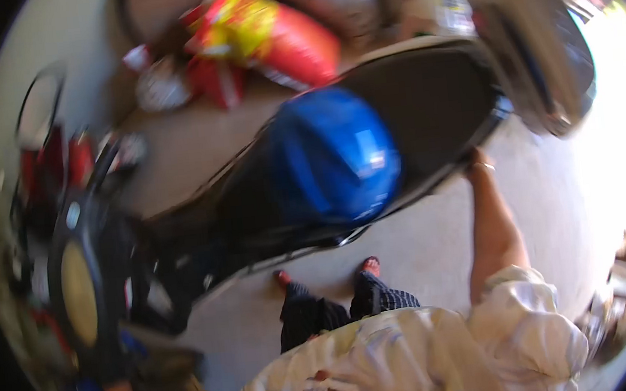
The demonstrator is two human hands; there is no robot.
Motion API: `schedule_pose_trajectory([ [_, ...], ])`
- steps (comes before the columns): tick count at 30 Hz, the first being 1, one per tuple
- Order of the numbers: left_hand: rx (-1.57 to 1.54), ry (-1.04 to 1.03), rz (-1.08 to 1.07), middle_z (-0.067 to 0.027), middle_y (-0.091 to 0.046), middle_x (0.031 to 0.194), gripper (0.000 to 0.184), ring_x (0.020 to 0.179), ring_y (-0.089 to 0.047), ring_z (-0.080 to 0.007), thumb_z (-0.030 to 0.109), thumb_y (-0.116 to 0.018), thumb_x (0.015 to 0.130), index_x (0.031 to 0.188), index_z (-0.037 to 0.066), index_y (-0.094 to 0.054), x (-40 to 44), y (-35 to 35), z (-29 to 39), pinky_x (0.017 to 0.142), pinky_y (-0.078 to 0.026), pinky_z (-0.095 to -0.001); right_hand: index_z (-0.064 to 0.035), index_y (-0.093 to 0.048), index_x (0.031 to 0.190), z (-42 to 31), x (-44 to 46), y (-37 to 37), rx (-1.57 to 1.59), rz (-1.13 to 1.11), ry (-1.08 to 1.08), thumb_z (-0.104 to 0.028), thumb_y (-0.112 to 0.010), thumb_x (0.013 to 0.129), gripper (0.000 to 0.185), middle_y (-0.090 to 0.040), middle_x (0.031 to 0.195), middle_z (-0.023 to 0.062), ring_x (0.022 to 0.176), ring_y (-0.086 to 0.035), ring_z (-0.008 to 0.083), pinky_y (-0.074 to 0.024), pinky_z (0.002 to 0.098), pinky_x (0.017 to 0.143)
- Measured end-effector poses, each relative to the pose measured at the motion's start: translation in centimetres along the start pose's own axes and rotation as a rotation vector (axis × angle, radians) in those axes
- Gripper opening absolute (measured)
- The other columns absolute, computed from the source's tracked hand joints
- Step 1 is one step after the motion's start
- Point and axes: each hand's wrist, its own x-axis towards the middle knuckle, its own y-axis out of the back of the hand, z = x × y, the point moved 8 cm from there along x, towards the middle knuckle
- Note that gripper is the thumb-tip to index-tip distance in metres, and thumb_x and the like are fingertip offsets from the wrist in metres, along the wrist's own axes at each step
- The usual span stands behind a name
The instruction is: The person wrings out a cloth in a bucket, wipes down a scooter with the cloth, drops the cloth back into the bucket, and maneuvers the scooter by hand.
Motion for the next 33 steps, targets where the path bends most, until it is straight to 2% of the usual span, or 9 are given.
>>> schedule_pose_trajectory([
  [2, -0.223, 0.071, 0.024, -0.0096, -0.056, 0.079, 0.044, 0.046, -0.048, -0.0172, 0.015, -0.058, 0.073, 0.112, 0.001, -0.044, 0.1, 0.9, -2.0, 0.043, -0.042, -0.0335, -0.0023, -0.059, 0.096, -5.3, -4.1, -2.5, -0.639, -0.148, 0.436, -0.018, -0.06, 0.071, 0.03, -0.06, 0.099, 0.0093, 0.088, -0.056, 0.0201, -0.0443, 0.034, 0.073],
  [5, -0.856, -0.205, 0.138, -0.0069, -0.053, 0.058, 0.026, 0.038, -0.046, -0.0163, 0.002, -0.047, 0.072, 0.097, 0.004, -0.053, -1.0, 3.9, -1.9, 0.033, -0.034, -0.0315, -0.0046, -0.055, 0.1, -1.7, -7.0, -6.9, 0.713, -0.454, -0.239, -0.025, -0.051, 0.077, 0.031, -0.058, 0.1, 0.0086, 0.088, -0.054, 0.0194, -0.0413, 0.0309, 0.083],
  [7, -0.421, -0.179, 0.227, -0.0083, -0.055, 0.059, 0.013, 0.038, -0.045, -0.0145, 0.013, -0.055, 0.074, 0.082, 0.004, -0.057, -5.5, 6.1, 2.9, 0.032, -0.032, -0.0288, -0.0107, -0.057, 0.091, -2.3, -9.9, -7.3, 0.667, -0.327, -0.326, -0.029, -0.048, 0.079, 0.023, -0.061, 0.084, 0.0034, 0.071, -0.054, 0.0163, -0.0435, 0.0289, 0.058],
  [8, -0.41, -0.188, 0.27, -0.0074, -0.055, 0.058, 0.013, 0.038, -0.045, -0.014, 0.013, -0.056, 0.073, 0.083, 0.005, -0.057, -5.2, 6.1, 2.5, 0.032, -0.032, -0.0282, -0.0052, -0.055, 0.095, -1.0, -8.3, -8.0, 0.707, -0.358, -0.217, -0.03, -0.051, 0.078, 0.03, -0.059, 0.093, 0.0076, 0.083, -0.055, 0.0209, -0.0423, 0.0358, 0.082],
  [16, -0.415, -0.242, 0.293, -0.0092, -0.056, 0.06, 0.023, 0.037, -0.046, -0.0147, 0.008, -0.059, 0.067, 0.089, 0.004, -0.055, -7.9, 4.9, 1.8, 0.033, -0.035, -0.0278, -0.0031, -0.044, 0.118, -2.1, -16.5, -8.6, 0.884, -0.238, -0.246, -0.038, -0.036, 0.086, 0.048, -0.043, 0.124, 0.0095, 0.112, -0.039, 0.021, -0.0247, 0.0346, 0.099],
  [20, -0.124, -0.448, 0.422, -0.0097, -0.054, 0.054, 0.031, 0.035, -0.048, -0.0191, 0.004, -0.06, 0.061, 0.092, 0.004, -0.055, -1.2, 4.4, -0.3, 0.034, -0.038, -0.0302, -0.0041, -0.047, 0.113, -1.6, -17.4, -9.1, 0.763, -0.338, -0.106, -0.038, -0.038, 0.085, 0.045, -0.05, 0.112, 0.0094, 0.103, -0.045, 0.0229, -0.0326, 0.0374, 0.093],
  [22, -0.351, -0.148, 0.265, -0.0104, -0.057, 0.059, 0.033, 0.043, -0.054, -0.0217, 0.011, -0.062, 0.061, 0.093, 0.005, -0.056, 2.4, 2.6, -2.8, 0.041, -0.043, -0.0332, -0.0059, -0.052, 0.105, -1.3, -18.5, -9.5, 0.713, -0.319, -0.087, -0.038, -0.041, 0.084, 0.04, -0.055, 0.101, 0.0069, 0.093, -0.05, 0.0218, -0.0403, 0.0366, 0.086],
  [27, 0.74, -0.549, 0.394, -0.0042, -0.063, 0.075, 0.031, 0.07, -0.06, -0.0207, 0.022, -0.058, 0.067, 0.095, 0.01, -0.056, 18.1, -1.8, -5.5, 0.06, -0.046, -0.0383, 0.0002, -0.047, 0.114, -3.1, -23.5, -9.7, 0.659, -0.369, 0.298, -0.04, -0.048, 0.08, 0.053, -0.051, 0.111, 0.0121, 0.099, -0.049, 0.0242, -0.0362, 0.0371, 0.091],
  [33, 0.755, -0.419, 0.216, -0.0017, -0.064, 0.077, 0.018, 0.073, -0.058, -0.0141, 0.024, -0.053, 0.072, 0.084, 0.012, -0.059, 26.0, -5.3, -7.5, 0.062, -0.045, -0.0325, -0.0062, -0.057, 0.1, -2.8, -30.8, -13.5, 0.714, -0.196, -0.002, -0.034, -0.045, 0.082, 0.036, -0.058, 0.102, 0.0051, 0.091, -0.052, 0.0206, -0.0384, 0.0363, 0.088],
])
